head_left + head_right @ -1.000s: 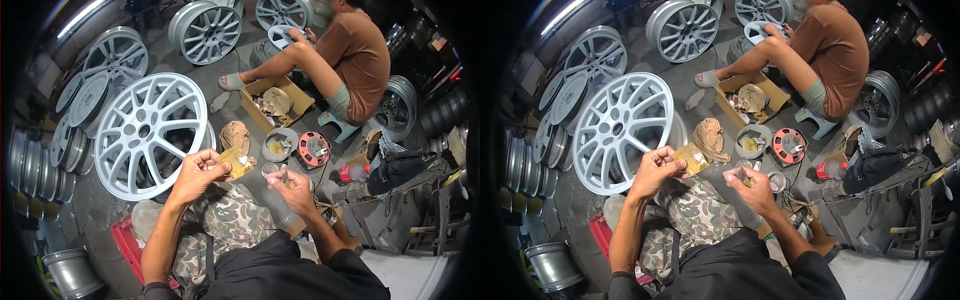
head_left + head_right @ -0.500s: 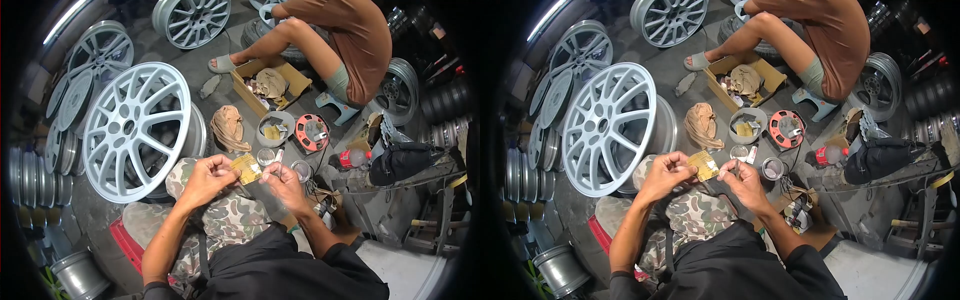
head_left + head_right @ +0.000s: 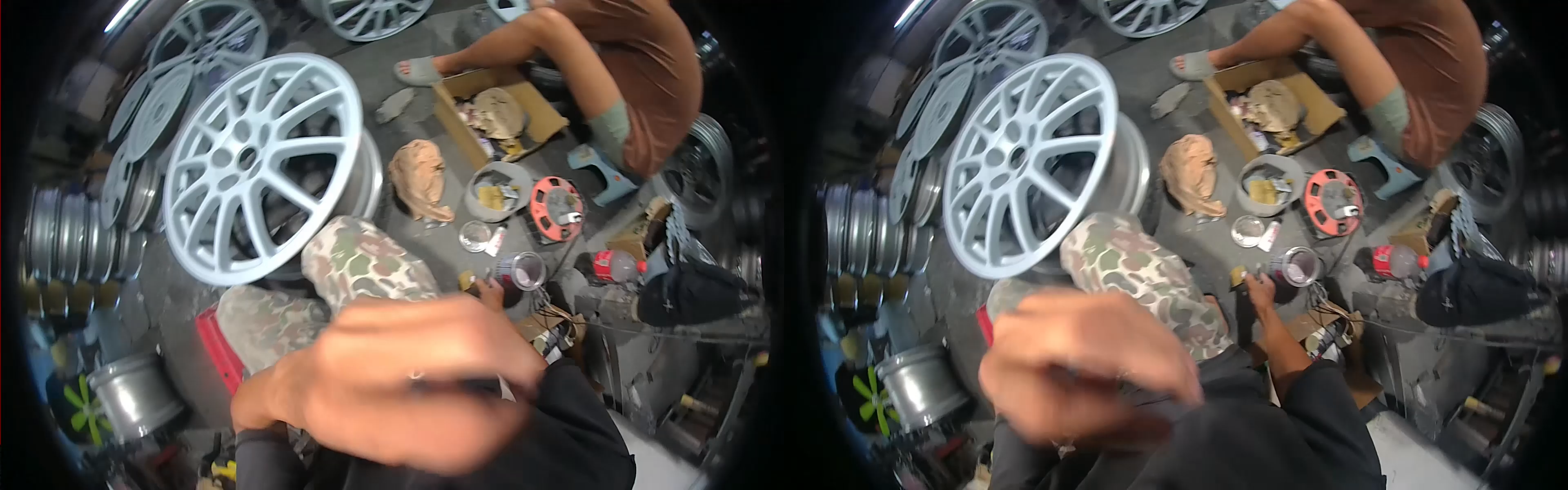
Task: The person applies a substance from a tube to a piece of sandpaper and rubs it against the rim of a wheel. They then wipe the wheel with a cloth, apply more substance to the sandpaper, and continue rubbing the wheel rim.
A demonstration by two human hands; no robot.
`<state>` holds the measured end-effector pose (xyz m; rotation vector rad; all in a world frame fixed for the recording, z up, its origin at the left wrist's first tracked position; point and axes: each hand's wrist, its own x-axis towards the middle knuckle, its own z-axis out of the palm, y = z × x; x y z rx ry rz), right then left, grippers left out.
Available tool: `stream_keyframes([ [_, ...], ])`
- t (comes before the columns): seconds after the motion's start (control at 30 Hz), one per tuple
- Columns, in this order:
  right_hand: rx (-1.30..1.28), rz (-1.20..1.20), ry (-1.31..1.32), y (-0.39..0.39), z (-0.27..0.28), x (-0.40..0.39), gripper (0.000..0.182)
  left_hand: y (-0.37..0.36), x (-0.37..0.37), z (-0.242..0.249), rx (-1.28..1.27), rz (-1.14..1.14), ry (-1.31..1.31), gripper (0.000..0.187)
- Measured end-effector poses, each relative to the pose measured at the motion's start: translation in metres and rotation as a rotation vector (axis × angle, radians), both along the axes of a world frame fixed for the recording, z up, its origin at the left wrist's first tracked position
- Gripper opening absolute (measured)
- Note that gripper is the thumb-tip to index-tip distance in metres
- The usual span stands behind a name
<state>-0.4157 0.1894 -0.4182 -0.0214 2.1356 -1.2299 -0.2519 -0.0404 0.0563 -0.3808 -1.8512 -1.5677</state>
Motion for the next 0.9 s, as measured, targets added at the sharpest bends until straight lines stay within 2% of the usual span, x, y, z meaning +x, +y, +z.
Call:
stream_keyframes([
  [0.03, 0.076, 0.059, 0.03, 0.009, -0.024, -0.005, 0.037, 0.018, 0.004, -0.001, 0.209, 0.051, 0.111, 0.016],
  [0.07, 0.096, 0.009, 0.084, 0.011, -0.023, -0.002, 0.04, 0.019, 0.006, 0.034, 0.058, 0.07, -0.147, 0.015],
  [0.1, 0.303, 0.069, 0.166, 0.019, -0.031, -0.003, 0.04, 0.02, 0.006, 0.069, -0.086, 0.082, -0.406, 0.019],
  [0.13, 0.443, 0.146, 0.265, 0.025, -0.024, -0.003, 0.037, 0.018, 0.004, 0.071, -0.125, 0.041, -0.321, 0.019],
  [0.23, 0.408, 0.187, 0.47, 0.047, -0.019, 0.003, 0.039, 0.011, -0.002, 0.051, -0.063, -0.11, -0.05, 0.018],
  [0.27, 0.406, 0.206, 0.456, 0.051, -0.02, 0.003, 0.039, 0.01, -0.004, 0.049, -0.04, -0.149, -0.006, 0.018],
  [0.33, 0.406, 0.278, 0.47, 0.053, -0.017, 0.004, 0.033, 0.011, -0.005, 0.045, 0.014, -0.212, 0.04, 0.017],
  [0.37, 0.327, 0.328, 0.489, 0.052, -0.015, 0.004, 0.034, 0.011, -0.005, 0.046, 0.051, -0.246, 0.05, 0.017],
  [0.4, 0.311, 0.321, 0.405, 0.038, 0.005, 0.008, 0.035, 0.013, -0.004, 0.045, 0.118, -0.281, 0.03, 0.017],
  [0.47, 0.275, 0.334, 0.322, 0.004, 0.015, 0.011, 0.036, 0.02, -0.004, 0.04, 0.377, -0.37, -0.071, 0.016],
  [0.5, 0.232, 0.32, 0.335, -0.007, 0.014, 0.006, 0.035, 0.021, -0.004, 0.032, 0.372, -0.364, -0.072, 0.016],
  [0.57, 0.196, 0.294, 0.347, -0.032, 0.015, -0.003, 0.035, 0.025, -0.003, 0.012, 0.031, -0.185, 0.159, 0.014],
  [0.6, 0.197, 0.344, 0.415, -0.052, 0.019, -0.008, 0.035, 0.039, -0.005, 0.01, 0.034, -0.185, 0.159, 0.014],
  [0.67, 0.11, 0.396, 0.495, -0.097, 0.025, -0.024, 0.036, 0.064, -0.008, 0.007, -0.015, 0.375, 0.272, 0.013],
  [0.7, 0.031, 0.401, 0.499, -0.116, 0.028, -0.032, 0.038, 0.062, -0.01, 0.003, -0.01, 0.37, 0.28, 0.013],
  [0.77, 0.066, 0.497, 0.539, -0.158, 0.034, -0.05, 0.042, 0.055, -0.013, -0.008, -0.266, 0.476, 0.373, 0.017],
  [0.8, 0.047, 0.507, 0.596, -0.174, 0.031, -0.058, 0.043, 0.012, 0.002, 0.005, -0.28, 0.039, 0.155, 0.02],
  [0.87, 0.025, 0.514, 0.661, -0.21, 0.032, -0.068, 0.044, -0.017, 0.008, 0.003, -0.215, 0.083, 0.071, 0.015],
  [0.9, 0.11, 0.536, 0.598, -0.224, 0.038, -0.071, 0.045, -0.027, 0.009, -0.001, -0.15, 0.121, -0.016, 0.011],
])
